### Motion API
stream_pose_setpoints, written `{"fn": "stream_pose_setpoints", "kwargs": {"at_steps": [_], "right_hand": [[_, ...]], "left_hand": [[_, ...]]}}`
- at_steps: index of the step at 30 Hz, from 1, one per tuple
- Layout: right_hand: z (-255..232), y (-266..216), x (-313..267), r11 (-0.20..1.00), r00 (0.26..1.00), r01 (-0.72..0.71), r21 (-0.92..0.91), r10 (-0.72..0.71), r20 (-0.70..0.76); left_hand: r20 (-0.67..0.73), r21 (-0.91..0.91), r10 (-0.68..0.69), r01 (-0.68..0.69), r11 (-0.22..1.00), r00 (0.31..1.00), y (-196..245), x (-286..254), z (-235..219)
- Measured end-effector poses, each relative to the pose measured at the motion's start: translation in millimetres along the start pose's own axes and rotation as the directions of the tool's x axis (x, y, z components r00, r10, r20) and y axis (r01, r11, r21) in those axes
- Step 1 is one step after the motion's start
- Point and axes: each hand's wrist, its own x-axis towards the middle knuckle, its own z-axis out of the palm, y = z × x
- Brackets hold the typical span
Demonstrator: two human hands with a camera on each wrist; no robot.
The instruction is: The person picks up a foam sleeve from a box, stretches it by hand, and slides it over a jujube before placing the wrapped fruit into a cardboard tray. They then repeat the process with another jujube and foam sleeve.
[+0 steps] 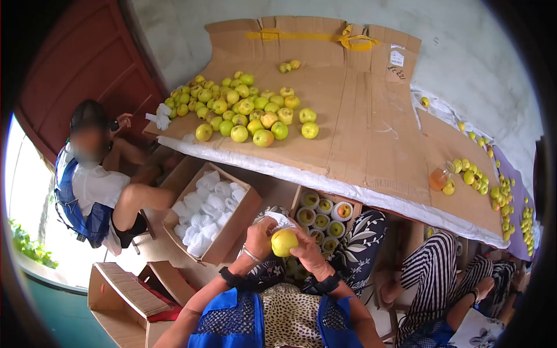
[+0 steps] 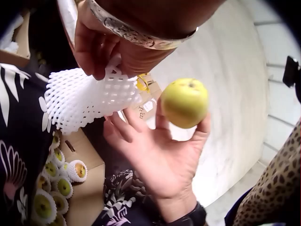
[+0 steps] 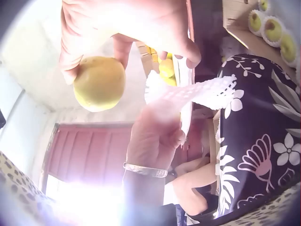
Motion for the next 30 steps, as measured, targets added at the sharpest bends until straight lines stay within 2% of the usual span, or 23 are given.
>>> {"fn": "stream_pose_setpoints", "kwargs": {"at_steps": [1, 2, 3, 4, 7, 10, 13, 15, 16, 17, 18, 19, 22, 25, 26, 28, 29, 30], "right_hand": [[-0.2, 1.0, -0.1, 0.995, 0.996, -0.081, 0.059, 0.083, -0.025], [-5.4, 1.8, 1.9, 0.982, 0.996, -0.087, 0.170, 0.092, -0.021], [-5.3, -2.7, 2.4, 0.984, 0.996, -0.081, 0.161, 0.086, -0.022], [-3.6, -9.2, 2.7, 0.985, 0.997, -0.075, 0.152, 0.079, -0.025], [-8.6, -10.4, 1.6, 0.994, 0.998, -0.064, 0.086, 0.065, -0.009], [-6.1, -8.0, 1.4, 0.998, 0.998, -0.049, 0.041, 0.050, -0.040], [-0.9, -10.3, 4.8, 0.999, 0.996, 0.028, -0.039, -0.032, -0.088], [6.0, -16.2, 5.4, 0.993, 0.988, 0.105, -0.051, -0.110, -0.111], [5.0, -15.5, 6.5, 0.998, 0.991, 0.062, -0.033, -0.065, -0.117], [4.7, -15.6, 8.2, 0.988, 0.988, 0.083, -0.128, -0.098, -0.118], [4.0, -17.3, 9.4, 0.979, 0.993, 0.043, -0.197, -0.064, -0.102], [2.4, -17.8, 8.3, 0.963, 0.996, 0.006, -0.268, -0.029, -0.082], [-1.5, -7.3, 7.6, 0.935, 0.985, -0.057, -0.351, -0.003, -0.170], [-5.1, 1.8, 11.0, 0.775, 0.969, -0.060, -0.629, -0.105, -0.222], [-3.8, 0.6, 9.7, 0.743, 0.956, -0.046, -0.668, -0.162, -0.246], [-5.3, -2.7, 13.0, 0.819, 0.927, -0.059, -0.571, -0.167, -0.335], [-5.8, -4.0, 14.5, 0.853, 0.910, -0.062, -0.518, -0.164, -0.380], [-6.4, -7.4, 15.9, 0.814, 0.878, -0.019, -0.580, -0.264, -0.399]], "left_hand": [[0.003, -0.042, -0.037, 0.037, 0.998, 0.999, -2.3, -0.7, 1.7], [0.009, -0.083, -0.076, 0.077, 0.994, 0.997, -6.1, -1.0, 3.9], [0.017, -0.123, -0.115, 0.117, 0.986, 0.993, -6.5, -0.7, 3.8], [0.094, -0.009, -0.062, 0.063, 0.998, 0.994, -3.6, -0.6, -1.8], [0.174, -0.040, -0.146, 0.155, 0.987, 0.974, -0.3, -3.6, -3.5], [0.186, -0.037, -0.135, 0.144, 0.989, 0.973, -1.3, -4.1, -4.0], [0.185, -0.136, -0.159, 0.186, 0.973, 0.970, -8.3, -7.1, -4.8], [0.208, -0.030, -0.142, 0.152, 0.988, 0.968, -9.8, -5.6, -8.7], [0.180, -0.073, -0.153, 0.168, 0.983, 0.972, -26.8, -8.5, -0.4], [0.126, -0.240, -0.159, 0.186, 0.953, 0.979, -43.6, -10.5, 8.8], [0.091, -0.260, -0.137, 0.156, 0.953, 0.986, -44.4, -9.3, 7.3], [0.091, -0.333, -0.166, 0.187, 0.924, 0.982, -30.8, -7.4, 1.9], [0.029, -0.126, 0.005, -0.001, 0.992, 1.000, -0.7, -1.0, -7.6], [0.015, 0.007, 0.154, -0.154, 0.988, 0.988, 6.9, -3.6, -2.4], [0.028, 0.065, 0.202, -0.204, 0.977, 0.979, 6.8, -2.8, 0.6], [0.082, 0.126, 0.261, -0.269, 0.955, 0.962, 10.3, -2.7, 4.4], [0.131, 0.057, 0.137, -0.145, 0.988, 0.982, 15.2, -4.4, 5.4], [0.187, -0.006, 0.014, -0.013, 1.000, 0.982, 21.2, -6.5, 6.8]]}}
